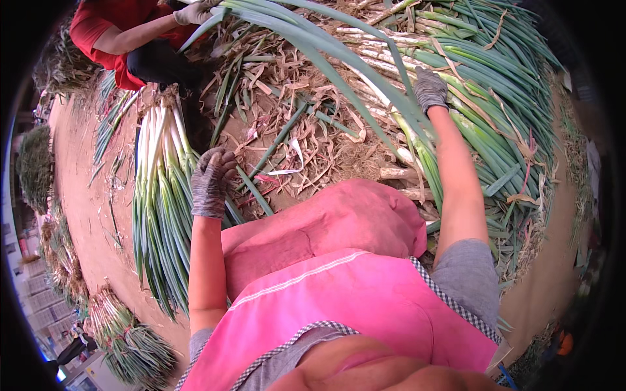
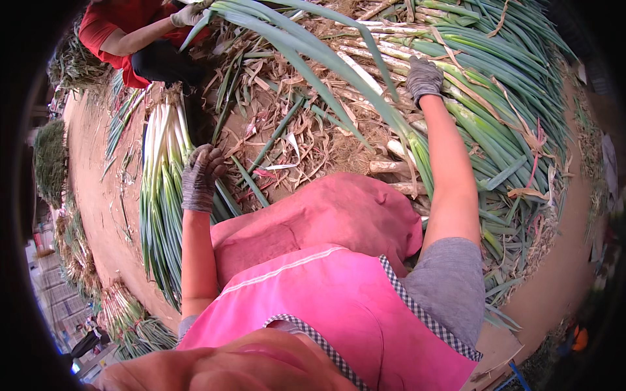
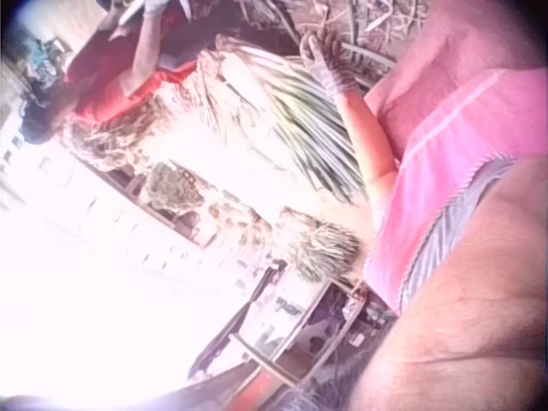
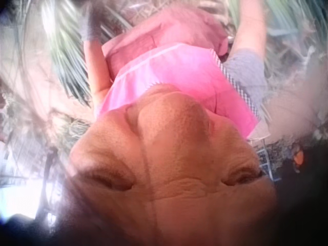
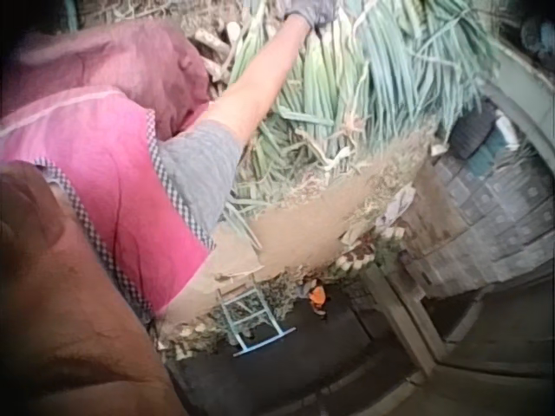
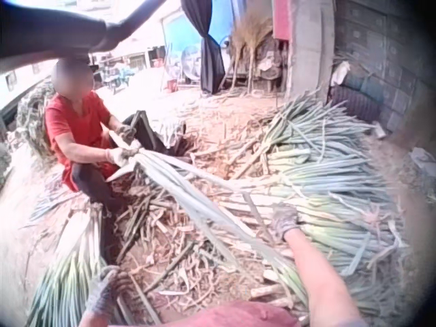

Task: The person is peeling and cleaning large green onions by hand. They hold each stalk, remove the dirty or dried outer layers, and place the cleaned vegetables into a bundle.

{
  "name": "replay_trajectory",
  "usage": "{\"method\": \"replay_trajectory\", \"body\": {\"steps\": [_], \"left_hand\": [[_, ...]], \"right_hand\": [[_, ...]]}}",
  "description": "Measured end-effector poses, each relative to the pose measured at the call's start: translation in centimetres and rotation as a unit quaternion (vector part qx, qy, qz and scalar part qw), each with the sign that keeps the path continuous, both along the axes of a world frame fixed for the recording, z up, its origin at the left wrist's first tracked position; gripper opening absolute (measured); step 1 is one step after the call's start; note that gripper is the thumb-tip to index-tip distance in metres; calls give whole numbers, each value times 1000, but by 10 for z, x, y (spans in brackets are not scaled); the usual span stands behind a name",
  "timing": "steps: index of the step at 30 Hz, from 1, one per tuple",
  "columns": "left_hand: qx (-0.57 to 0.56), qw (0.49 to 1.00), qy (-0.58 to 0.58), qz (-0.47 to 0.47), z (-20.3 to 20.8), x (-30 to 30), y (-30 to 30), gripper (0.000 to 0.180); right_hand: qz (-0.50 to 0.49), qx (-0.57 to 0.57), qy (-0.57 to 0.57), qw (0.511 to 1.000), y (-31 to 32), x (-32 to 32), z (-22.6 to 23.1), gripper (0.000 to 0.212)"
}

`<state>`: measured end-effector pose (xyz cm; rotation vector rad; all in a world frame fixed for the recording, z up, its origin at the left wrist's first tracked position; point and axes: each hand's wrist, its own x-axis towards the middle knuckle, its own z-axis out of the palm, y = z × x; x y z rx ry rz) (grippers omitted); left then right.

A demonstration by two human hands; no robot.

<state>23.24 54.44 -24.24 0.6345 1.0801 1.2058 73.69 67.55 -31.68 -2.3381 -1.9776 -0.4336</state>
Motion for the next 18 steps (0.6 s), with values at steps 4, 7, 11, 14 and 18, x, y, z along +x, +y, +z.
{"method": "replay_trajectory", "body": {"steps": [4, 7, 11, 14, 18], "left_hand": [[-52, 998, 35, -24, -10, 29, -13, 20], [-59, 976, 181, -106, -16, 37, -22, 19], [144, 903, 375, -155, -31, 63, -22, 23], [440, 603, 627, -225, -4, 122, 3, 39], [403, 505, 693, -319, -34, 171, 22, 57]], "right_hand": [[-74, -250, 65, 963, 25, 26, 2, 28], [31, -164, 64, 984, -5, -16, 30, 31], [136, -93, 68, 984, -67, -79, 49, 28], [158, -46, 114, 980, -114, -98, 26, 19], [262, 148, 194, 934, -157, -135, 37, 20]]}}
